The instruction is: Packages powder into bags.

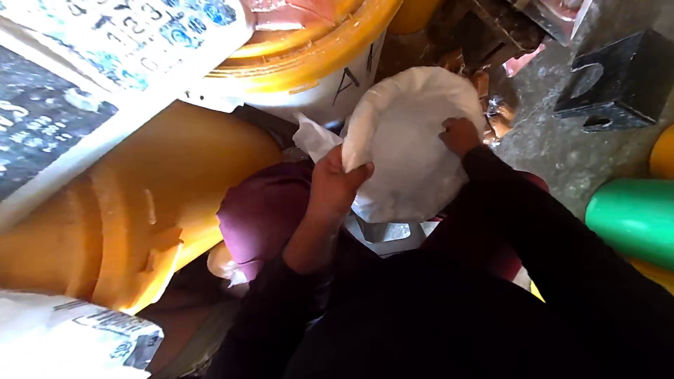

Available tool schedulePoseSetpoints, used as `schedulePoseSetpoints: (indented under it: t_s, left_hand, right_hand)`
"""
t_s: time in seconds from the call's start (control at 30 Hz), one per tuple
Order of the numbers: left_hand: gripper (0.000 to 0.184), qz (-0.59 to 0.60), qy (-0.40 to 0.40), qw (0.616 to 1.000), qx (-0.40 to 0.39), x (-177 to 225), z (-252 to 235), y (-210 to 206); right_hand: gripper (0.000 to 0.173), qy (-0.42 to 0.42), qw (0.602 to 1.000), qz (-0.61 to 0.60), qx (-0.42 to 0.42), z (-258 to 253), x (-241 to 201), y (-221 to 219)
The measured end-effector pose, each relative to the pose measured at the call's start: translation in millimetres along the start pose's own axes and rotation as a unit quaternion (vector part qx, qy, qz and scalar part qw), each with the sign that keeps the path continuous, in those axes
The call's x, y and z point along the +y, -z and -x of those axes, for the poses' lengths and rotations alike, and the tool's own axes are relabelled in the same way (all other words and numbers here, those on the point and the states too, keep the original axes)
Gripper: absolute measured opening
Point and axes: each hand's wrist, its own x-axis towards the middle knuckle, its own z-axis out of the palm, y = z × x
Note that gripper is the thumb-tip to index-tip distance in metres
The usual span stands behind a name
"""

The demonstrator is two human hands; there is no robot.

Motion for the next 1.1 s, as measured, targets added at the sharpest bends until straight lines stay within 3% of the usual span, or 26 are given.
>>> schedulePoseSetpoints:
  t_s: [0.1,0.23,0.37,0.5,0.67,0.87,1.03,1.1]
  left_hand:
    - [0.026,0.010,-0.018,1.000,-0.022,-1.8,0.1,4.1]
    - [0.026,0.007,-0.013,1.000,-0.005,-16.9,-7.8,11.6]
    - [0.027,0.032,-0.022,0.999,0.020,-23.7,-3.5,17.4]
    - [0.028,0.060,-0.043,0.997,0.027,-26.8,5.8,24.0]
    - [0.021,0.046,-0.066,0.997,0.022,-22.5,9.8,26.3]
    - [0.020,0.048,-0.086,0.995,0.016,-25.3,7.8,29.2]
    - [0.019,0.047,-0.088,0.995,0.025,-28.4,7.7,25.1]
    - [0.020,0.044,-0.083,0.995,0.034,-27.9,8.3,24.7]
  right_hand:
    - [0.039,-0.048,0.994,-0.069,0.069,11.9,-4.9,18.4]
    - [0.037,-0.047,0.988,-0.114,0.091,1.3,-24.6,-22.0]
    - [0.033,0.012,0.997,-0.060,0.042,10.7,-71.5,-20.2]
    - [0.037,0.034,0.999,-0.037,-0.019,-30.8,-65.3,-47.2]
    - [0.035,-0.036,0.974,-0.156,-0.158,-94.2,-45.8,-128.9]
    - [0.031,-0.052,0.946,-0.242,-0.209,-86.8,-47.3,-103.1]
    - [0.031,-0.066,0.922,-0.293,-0.246,-78.9,-78.0,-166.4]
    - [0.031,-0.071,0.911,-0.316,-0.257,-82.7,-76.3,-172.1]
